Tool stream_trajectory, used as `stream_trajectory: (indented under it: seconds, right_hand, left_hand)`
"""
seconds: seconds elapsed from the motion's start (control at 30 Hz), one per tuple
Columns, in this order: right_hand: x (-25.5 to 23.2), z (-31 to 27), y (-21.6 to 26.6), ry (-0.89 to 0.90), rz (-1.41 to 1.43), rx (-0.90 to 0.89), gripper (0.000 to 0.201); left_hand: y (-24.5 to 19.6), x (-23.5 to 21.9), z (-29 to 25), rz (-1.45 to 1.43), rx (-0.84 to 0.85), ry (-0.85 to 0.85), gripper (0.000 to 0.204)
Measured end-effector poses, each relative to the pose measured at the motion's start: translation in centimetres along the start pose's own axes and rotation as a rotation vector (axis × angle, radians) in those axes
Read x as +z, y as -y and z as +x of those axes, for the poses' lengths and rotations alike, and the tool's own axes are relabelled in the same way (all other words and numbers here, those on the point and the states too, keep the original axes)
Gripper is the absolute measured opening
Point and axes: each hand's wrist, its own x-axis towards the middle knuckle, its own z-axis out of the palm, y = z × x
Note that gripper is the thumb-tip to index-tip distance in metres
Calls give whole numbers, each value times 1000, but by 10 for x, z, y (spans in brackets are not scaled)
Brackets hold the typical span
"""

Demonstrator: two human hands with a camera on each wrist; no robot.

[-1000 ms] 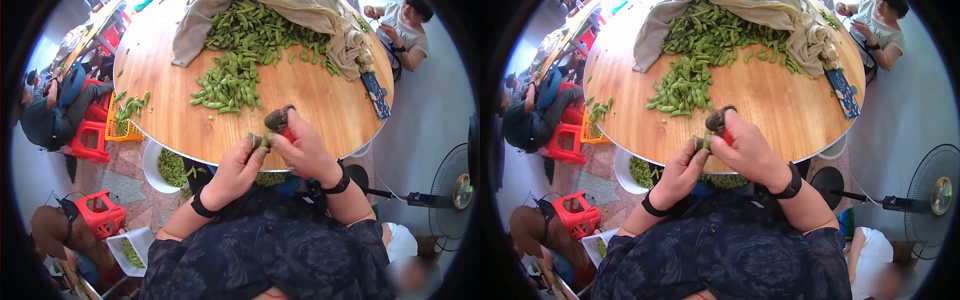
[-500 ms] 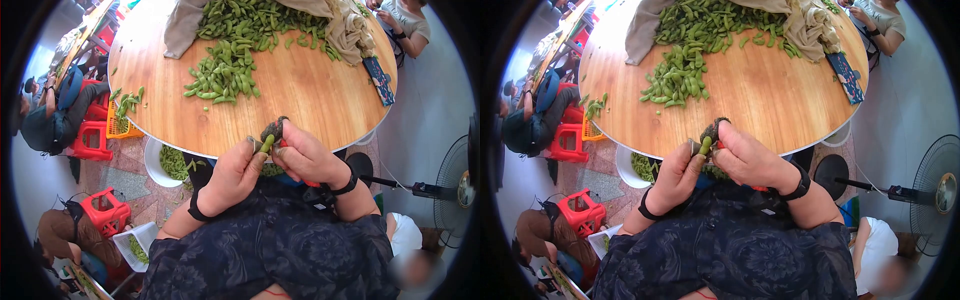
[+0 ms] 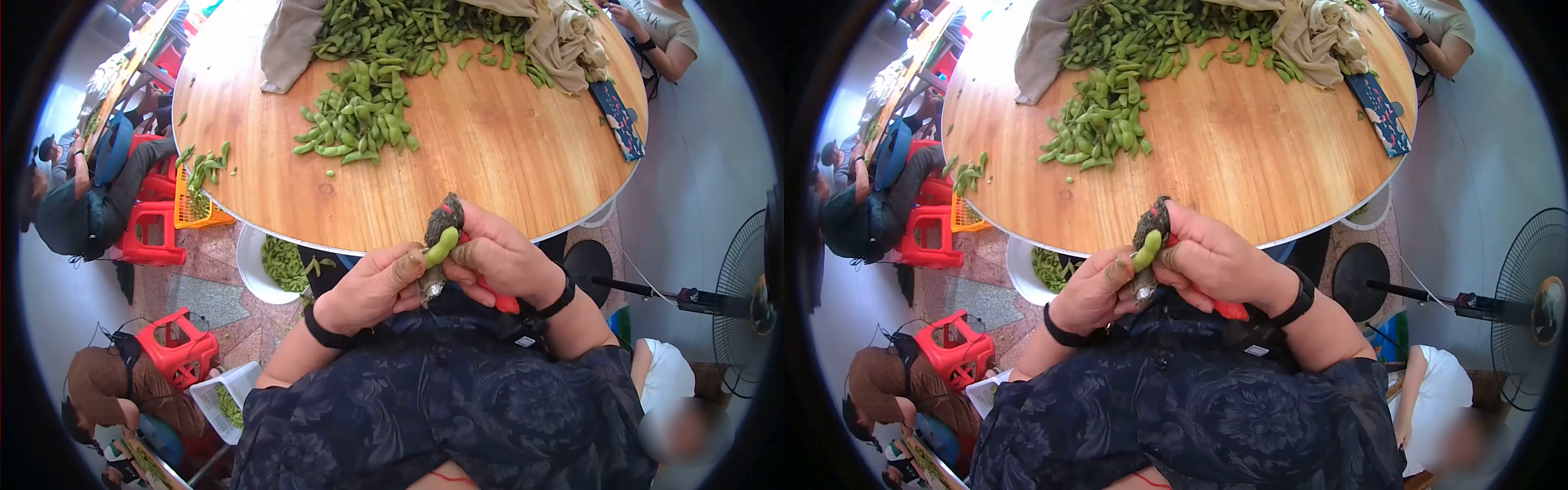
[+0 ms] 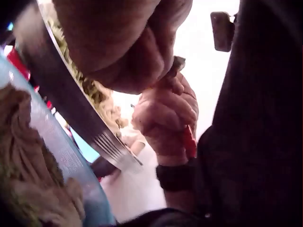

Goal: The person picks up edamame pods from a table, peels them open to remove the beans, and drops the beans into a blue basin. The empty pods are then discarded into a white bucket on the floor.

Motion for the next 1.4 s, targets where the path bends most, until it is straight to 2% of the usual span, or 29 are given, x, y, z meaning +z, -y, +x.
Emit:
stream_trajectory:
  seconds: [0.03, 0.07, 0.1, 0.17, 0.2, 0.3, 0.33, 0.4, 0.43, 0.5, 0.53, 0.63, 0.67, 0.7, 0.73, 0.8, 0.9, 0.97, 1.1, 1.2, 1.27, 1.4]
  right_hand:
    - [0, 2, 0, 2, -1, -3, 9]
    - [-1, 3, 0, -29, 27, -2, 8]
    - [-2, 4, -1, -63, 56, 1, 8]
    - [-3, 5, -6, -105, -36, -24, 8]
    - [-4, 6, -9, -143, -127, -48, 9]
    - [2, 5, -17, -140, -192, -142, 10]
    - [4, 5, -17, -137, -192, -143, 10]
    - [8, 4, -14, -179, -231, -115, 10]
    - [9, 3, -13, -177, -228, -113, 10]
    - [9, 3, -10, -185, -187, 3, 11]
    - [8, 3, -10, -184, -186, 4, 11]
    - [2, 3, -20, -202, -220, 58, 9]
    - [-5, 6, -33, -290, -586, -177, 12]
    - [-4, 9, -36, -372, -949, -416, 17]
    - [-2, 5, -35, -370, -948, -411, 17]
    - [9, -2, -26, -474, -1147, -393, 26]
    - [7, -5, -22, -407, -1308, -407, 26]
    - [6, -6, -18, -379, -1331, -441, 24]
    - [11, -5, -20, -343, -1407, -557, 20]
    - [12, -5, -25, -345, -1486, -578, 17]
    - [12, -7, -27, -315, -1474, -564, 17]
    - [9, -9, -32, -255, -1521, -524, 16]
  left_hand:
    - [1, -2, 1, -271, -10, 118, 31]
    - [0, -1, 2, -319, -35, 48, 26]
    - [0, -1, 3, -319, -36, 50, 26]
    - [-1, -1, 6, 872, 437, -239, 21]
    - [-1, 0, 8, 871, 437, -239, 21]
    - [-4, 1, 11, 1214, 752, -324, 21]
    - [-4, 2, 8, 1216, 752, -326, 21]
    - [-3, 4, 0, 845, 392, -300, 23]
    - [-5, 4, -2, 844, 389, -302, 23]
    - [-11, 4, -7, 179, -11, -235, 31]
    - [-8, 3, -7, 188, -10, -202, 37]
    - [-9, 3, -8, 120, -80, -187, 31]
    - [-8, 2, -8, 118, -81, -186, 31]
    - [-5, 2, -7, 280, -26, -179, 27]
    - [-2, 3, -7, 441, 30, -172, 24]
    - [0, 10, -6, 502, 50, -204, 21]
    - [3, 12, -9, 643, 56, -230, 19]
    - [5, 12, -11, 870, 171, -203, 17]
    - [3, 18, -16, 930, 204, -209, 15]
    - [3, 16, -20, 977, 213, -186, 16]
    - [4, 16, -24, 946, 158, -207, 15]
    - [3, 12, -30, 956, 178, -228, 15]
